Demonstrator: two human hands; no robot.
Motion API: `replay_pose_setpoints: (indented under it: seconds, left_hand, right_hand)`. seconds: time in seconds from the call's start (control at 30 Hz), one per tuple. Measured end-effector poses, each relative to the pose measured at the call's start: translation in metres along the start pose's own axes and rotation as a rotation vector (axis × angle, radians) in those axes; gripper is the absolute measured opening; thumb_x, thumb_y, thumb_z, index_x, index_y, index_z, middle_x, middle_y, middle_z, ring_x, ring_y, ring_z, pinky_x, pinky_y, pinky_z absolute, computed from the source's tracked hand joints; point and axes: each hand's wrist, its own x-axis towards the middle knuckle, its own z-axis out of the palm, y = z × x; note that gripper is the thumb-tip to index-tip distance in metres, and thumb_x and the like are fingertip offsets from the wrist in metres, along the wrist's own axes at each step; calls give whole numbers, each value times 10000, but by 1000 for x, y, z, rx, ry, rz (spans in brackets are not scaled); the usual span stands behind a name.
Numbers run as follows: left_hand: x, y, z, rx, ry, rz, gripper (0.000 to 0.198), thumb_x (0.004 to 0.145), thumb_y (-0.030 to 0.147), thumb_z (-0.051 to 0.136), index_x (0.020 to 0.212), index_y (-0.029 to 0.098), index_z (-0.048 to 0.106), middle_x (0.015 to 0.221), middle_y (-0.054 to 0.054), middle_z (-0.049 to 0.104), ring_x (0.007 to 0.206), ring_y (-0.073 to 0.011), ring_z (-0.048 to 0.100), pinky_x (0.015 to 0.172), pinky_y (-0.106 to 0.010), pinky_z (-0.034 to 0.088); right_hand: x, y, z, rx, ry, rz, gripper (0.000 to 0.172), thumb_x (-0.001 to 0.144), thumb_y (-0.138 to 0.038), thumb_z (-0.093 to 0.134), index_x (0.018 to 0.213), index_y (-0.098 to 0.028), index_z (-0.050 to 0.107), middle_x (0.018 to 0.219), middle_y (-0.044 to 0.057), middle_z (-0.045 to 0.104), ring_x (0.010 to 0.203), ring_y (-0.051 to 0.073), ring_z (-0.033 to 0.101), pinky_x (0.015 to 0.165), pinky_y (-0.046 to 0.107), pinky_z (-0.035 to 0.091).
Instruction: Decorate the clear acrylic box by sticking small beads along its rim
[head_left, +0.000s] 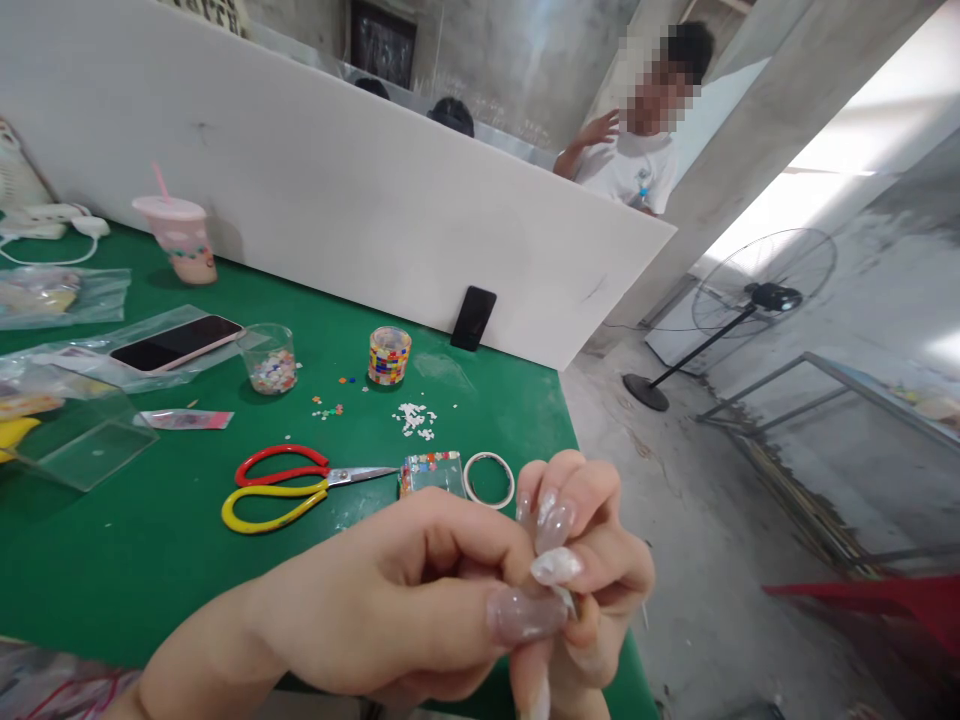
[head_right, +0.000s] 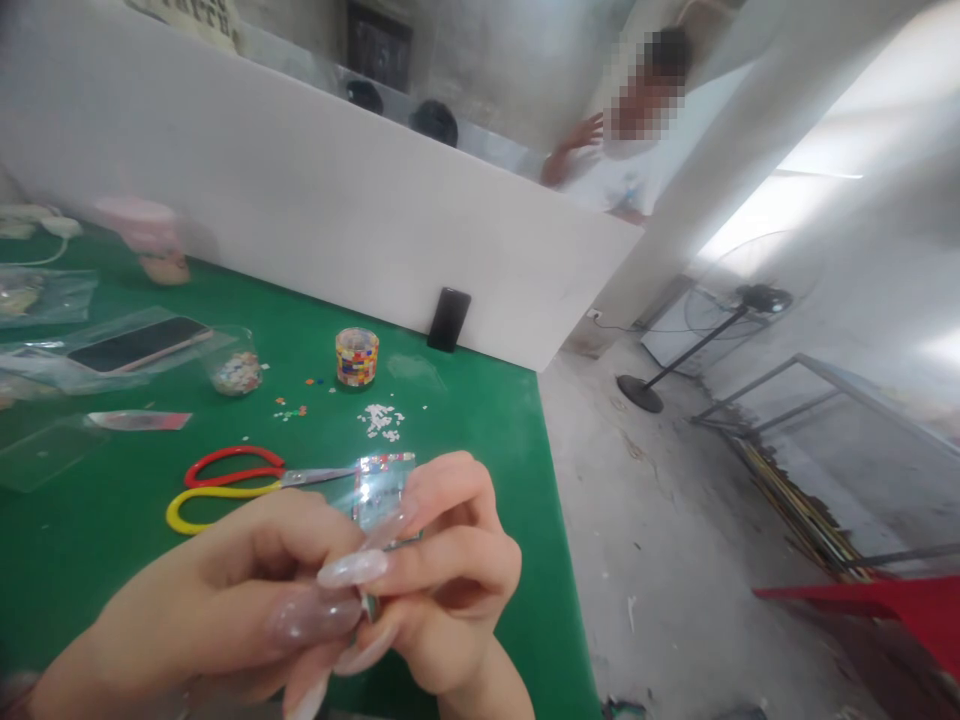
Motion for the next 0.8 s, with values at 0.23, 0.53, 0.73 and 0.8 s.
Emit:
replay_pose_setpoints:
  seconds: [0.23, 0.53, 0.73, 0.8]
  left_hand:
    - [-2, 1, 1, 48, 13, -2, 389, 922, 519, 608, 742, 177, 570, 554, 43, 447, 410, -52, 264, 368, -210, 159]
    - [-3, -12, 3, 167, 137, 56, 466, 929, 589, 557, 734, 169, 605, 505, 51, 388, 444, -75, 275, 429, -243, 189]
    - [-2, -9, 2, 178, 125, 69, 478, 927, 609, 545, 738, 173, 600, 510, 46, 406, 444, -78, 288, 427, -239, 213]
    - [-1, -8, 1, 153, 72, 48, 464, 921, 608, 558, 780, 170, 614, 540, 34, 452, 444, -79, 325, 426, -238, 243]
  right_hand:
    - [0, 1, 0, -21, 30, -14, 122, 952, -405, 603, 969, -368, 719, 804, 3, 508, 759, 170, 513, 651, 356, 462]
    - [4, 0, 2, 62, 16, -7, 142, 938, -372, 634, 1021, -360, 749, 777, 3, 517, 710, 160, 512, 583, 339, 460]
    - [5, -3, 6, 68, 37, 17, 127, 935, -370, 644, 990, -361, 758, 781, 1, 521, 686, 150, 510, 558, 325, 472]
    - [5, -3, 6, 109, 40, 26, 130, 938, -345, 645, 988, -341, 765, 795, 3, 518, 694, 145, 517, 554, 319, 473]
